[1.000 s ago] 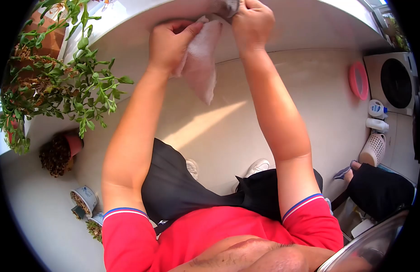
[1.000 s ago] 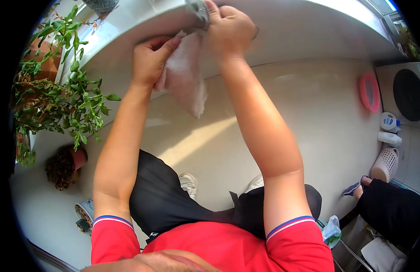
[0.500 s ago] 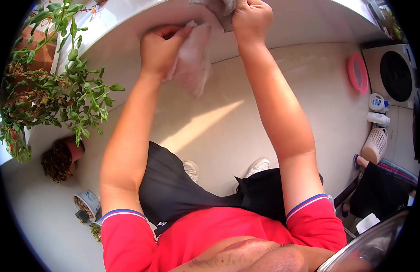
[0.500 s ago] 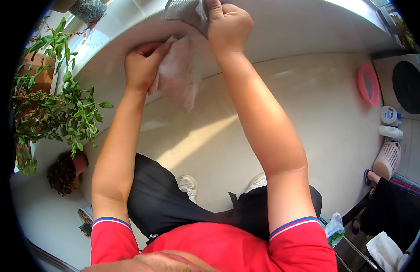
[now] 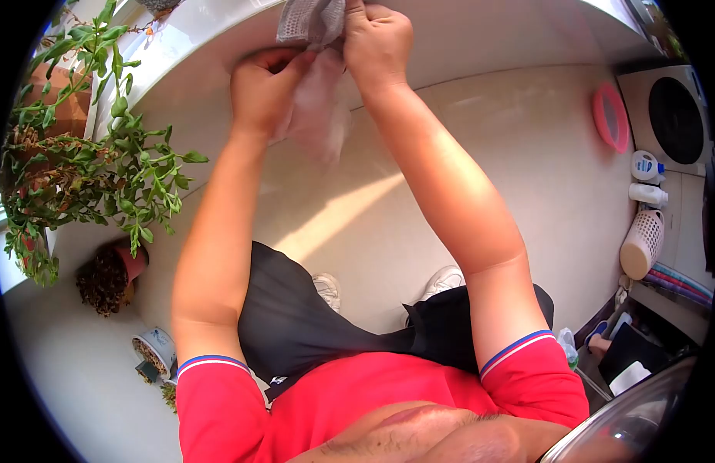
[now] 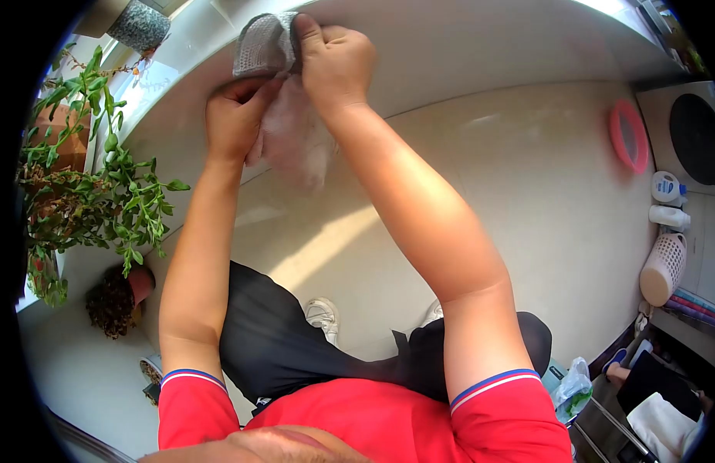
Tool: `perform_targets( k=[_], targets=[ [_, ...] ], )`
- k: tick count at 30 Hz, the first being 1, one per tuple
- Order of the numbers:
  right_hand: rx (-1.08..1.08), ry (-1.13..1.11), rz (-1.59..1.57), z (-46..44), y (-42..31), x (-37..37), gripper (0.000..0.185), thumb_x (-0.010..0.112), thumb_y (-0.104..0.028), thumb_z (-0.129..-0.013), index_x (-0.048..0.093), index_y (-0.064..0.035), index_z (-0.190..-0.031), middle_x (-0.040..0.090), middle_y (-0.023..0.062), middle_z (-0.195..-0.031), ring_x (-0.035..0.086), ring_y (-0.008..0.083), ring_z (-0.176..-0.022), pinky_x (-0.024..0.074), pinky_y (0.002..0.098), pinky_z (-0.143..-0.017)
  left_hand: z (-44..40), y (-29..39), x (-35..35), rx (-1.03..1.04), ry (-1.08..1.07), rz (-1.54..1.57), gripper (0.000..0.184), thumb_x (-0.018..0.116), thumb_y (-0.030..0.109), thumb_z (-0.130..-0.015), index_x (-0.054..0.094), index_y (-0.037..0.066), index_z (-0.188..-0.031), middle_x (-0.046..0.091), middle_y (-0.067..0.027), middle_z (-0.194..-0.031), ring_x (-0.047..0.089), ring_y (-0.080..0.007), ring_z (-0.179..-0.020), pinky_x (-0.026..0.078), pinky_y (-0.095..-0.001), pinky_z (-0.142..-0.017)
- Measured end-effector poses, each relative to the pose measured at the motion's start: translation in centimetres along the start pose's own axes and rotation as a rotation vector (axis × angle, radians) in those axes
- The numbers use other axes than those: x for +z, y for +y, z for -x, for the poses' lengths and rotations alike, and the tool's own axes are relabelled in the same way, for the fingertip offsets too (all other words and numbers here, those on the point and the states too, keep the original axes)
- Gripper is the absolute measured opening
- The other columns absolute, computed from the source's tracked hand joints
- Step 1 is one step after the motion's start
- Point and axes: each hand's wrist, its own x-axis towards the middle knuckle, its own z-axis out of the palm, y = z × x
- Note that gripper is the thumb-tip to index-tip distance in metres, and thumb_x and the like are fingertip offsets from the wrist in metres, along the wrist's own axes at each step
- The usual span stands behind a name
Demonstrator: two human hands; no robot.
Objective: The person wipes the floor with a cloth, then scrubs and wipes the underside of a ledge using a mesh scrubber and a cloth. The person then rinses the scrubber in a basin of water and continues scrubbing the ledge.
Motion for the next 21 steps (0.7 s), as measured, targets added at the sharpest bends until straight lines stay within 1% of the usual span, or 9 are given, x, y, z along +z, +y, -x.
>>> perform_targets(
  k=[1,5,6,10,13,14,17,18,21],
  targets=[
    [0.059,-0.015,-0.074,-0.6,-0.1,-0.3,0.057,0.069,-0.039,-0.094,0.057,0.0033,-0.058,0.053,0.0108,-0.051,0.043,0.0158,-0.049,0.0424,0.0380,-0.051,-0.5,0.3,-0.2,0.003,-0.004,-0.012,0.027,0.078,0.023,-0.085,0.075,-0.002,-0.094,0.073,-0.0048,-0.081,0.061,-0.0095,-0.070,0.050,-0.0258,-0.067],
    [-0.108,0.115,-0.001,0.3,1.7,2.5,0.058,0.067,-0.037,-0.097,0.055,0.0003,-0.054,0.053,0.0023,-0.050,0.041,0.0113,-0.046,0.0374,0.0331,-0.043,0.3,-0.4,-0.1,-0.051,-0.039,0.015,0.027,0.078,0.025,-0.085,0.075,-0.001,-0.093,0.072,-0.0043,-0.077,0.060,-0.0088,-0.068,0.049,-0.0260,-0.065],
    [-0.164,0.037,0.115,0.6,1.5,2.3,0.059,0.065,-0.037,-0.098,0.053,0.0000,-0.053,0.052,0.0017,-0.050,0.041,0.0110,-0.046,0.0372,0.0328,-0.043,0.0,-0.3,-0.2,-0.047,-0.039,0.032,0.027,0.078,0.025,-0.085,0.075,-0.001,-0.092,0.071,-0.0039,-0.076,0.059,-0.0086,-0.067,0.049,-0.0260,-0.064],
    [0.139,0.042,-0.305,-0.6,-1.2,0.3,0.062,0.068,-0.046,-0.094,0.052,0.0024,-0.057,0.044,0.0087,-0.049,0.040,0.0173,-0.051,0.0418,0.0384,-0.054,0.4,-0.2,-0.5,-0.048,-0.041,-0.040,0.026,0.077,0.023,-0.085,0.075,-0.001,-0.093,0.071,-0.0031,-0.076,0.059,-0.0078,-0.067,0.048,-0.0248,-0.064],
    [-0.031,0.055,-0.022,0.8,0.5,2.3,0.063,0.068,-0.045,-0.094,0.051,0.0024,-0.056,0.044,0.0081,-0.049,0.038,0.0175,-0.051,0.0410,0.0380,-0.052,-0.3,0.1,0.0,-0.062,-0.064,-0.011,0.025,0.077,0.020,-0.086,0.075,-0.003,-0.095,0.071,-0.0027,-0.079,0.059,-0.0064,-0.070,0.048,-0.0226,-0.065],
    [0.003,0.047,0.019,0.5,0.0,2.0,0.062,0.067,-0.044,-0.094,0.052,0.0021,-0.057,0.043,0.0087,-0.049,0.038,0.0176,-0.051,0.0408,0.0380,-0.052,-0.2,0.3,0.1,-0.054,-0.063,-0.008,0.025,0.077,0.020,-0.086,0.075,-0.003,-0.095,0.071,-0.0027,-0.079,0.059,-0.0065,-0.070,0.048,-0.0226,-0.065],
    [0.053,0.064,-0.334,-1.5,-0.5,0.4,0.051,0.070,-0.029,-0.094,0.054,-0.0016,-0.054,0.052,-0.0014,-0.050,0.044,0.0085,-0.047,0.0339,0.0314,-0.043,-0.2,-0.6,-0.3,-0.021,-0.048,-0.042,0.025,0.077,0.020,-0.086,0.075,-0.003,-0.095,0.071,-0.0029,-0.079,0.060,-0.0066,-0.070,0.048,-0.0230,-0.066],
    [-0.012,0.107,-0.169,-1.0,-1.2,0.4,0.046,0.069,-0.024,-0.095,0.057,-0.0014,-0.056,0.055,-0.0013,-0.053,0.048,0.0073,-0.049,0.0359,0.0284,-0.043,-0.1,-0.9,-0.2,-0.009,-0.045,-0.058,0.025,0.077,0.020,-0.086,0.075,-0.003,-0.095,0.071,-0.0030,-0.079,0.059,-0.0067,-0.070,0.048,-0.0232,-0.066],
    [-0.044,0.046,0.135,0.5,0.5,1.9,0.061,0.067,-0.043,-0.095,0.053,0.0024,-0.057,0.044,0.0096,-0.050,0.037,0.0172,-0.052,0.0408,0.0376,-0.052,-0.1,0.0,-0.1,-0.055,-0.068,-0.046,0.024,0.077,0.020,-0.086,0.075,-0.003,-0.095,0.071,-0.0032,-0.080,0.060,-0.0071,-0.071,0.048,-0.0238,-0.066]
  ],
)
